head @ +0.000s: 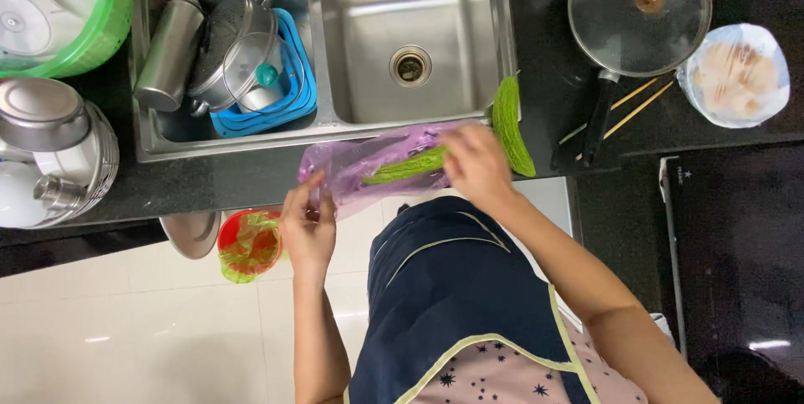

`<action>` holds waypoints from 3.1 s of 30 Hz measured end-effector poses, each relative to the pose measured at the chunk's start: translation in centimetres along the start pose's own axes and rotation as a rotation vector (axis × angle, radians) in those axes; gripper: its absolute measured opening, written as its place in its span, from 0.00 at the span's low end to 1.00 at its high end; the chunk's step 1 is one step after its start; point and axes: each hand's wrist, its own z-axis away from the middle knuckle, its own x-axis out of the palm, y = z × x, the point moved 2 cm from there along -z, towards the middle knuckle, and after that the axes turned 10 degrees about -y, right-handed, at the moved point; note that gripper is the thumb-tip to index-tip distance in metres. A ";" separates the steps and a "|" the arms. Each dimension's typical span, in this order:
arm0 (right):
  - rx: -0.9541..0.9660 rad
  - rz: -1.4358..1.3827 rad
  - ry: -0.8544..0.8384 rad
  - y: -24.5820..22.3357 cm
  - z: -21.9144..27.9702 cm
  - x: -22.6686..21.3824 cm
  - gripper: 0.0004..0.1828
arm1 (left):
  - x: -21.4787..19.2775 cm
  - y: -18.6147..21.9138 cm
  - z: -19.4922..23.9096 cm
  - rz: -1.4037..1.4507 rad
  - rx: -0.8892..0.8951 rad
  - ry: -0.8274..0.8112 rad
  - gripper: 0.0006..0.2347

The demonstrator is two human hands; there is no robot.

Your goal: The person takes a bitter melon from the refrigerator, unwraps it from a plastic bag, rinses it in the sink, cuts off the ends with a knife on a cutting board, and uses a chopstick to scoop out the seeds and inner core over the sink.

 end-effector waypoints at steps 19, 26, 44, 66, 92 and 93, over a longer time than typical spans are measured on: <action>0.363 -1.005 0.063 1.4 -1.9 -11.1 0.16 | -2.1 3.2 -1.1 0.574 0.140 -0.114 0.06; 0.011 -0.319 0.164 -5.9 -2.2 -13.8 0.15 | 1.4 7.6 -3.5 0.785 0.421 -0.409 0.21; -0.004 -0.412 -0.089 -7.6 -3.1 -10.9 0.10 | 10.6 4.5 -4.8 0.567 -0.149 -0.644 0.25; -0.153 -0.630 0.185 -7.4 -2.4 -8.7 0.05 | 9.3 4.8 -5.9 0.742 -0.158 -0.737 0.09; 0.209 -1.326 -0.276 -4.6 -6.2 -3.6 0.13 | 7.6 6.2 -4.6 -0.336 0.632 0.017 0.14; 0.233 -1.408 -0.232 -4.2 -6.2 -3.2 0.10 | 7.5 6.3 -4.5 -0.343 0.644 0.043 0.13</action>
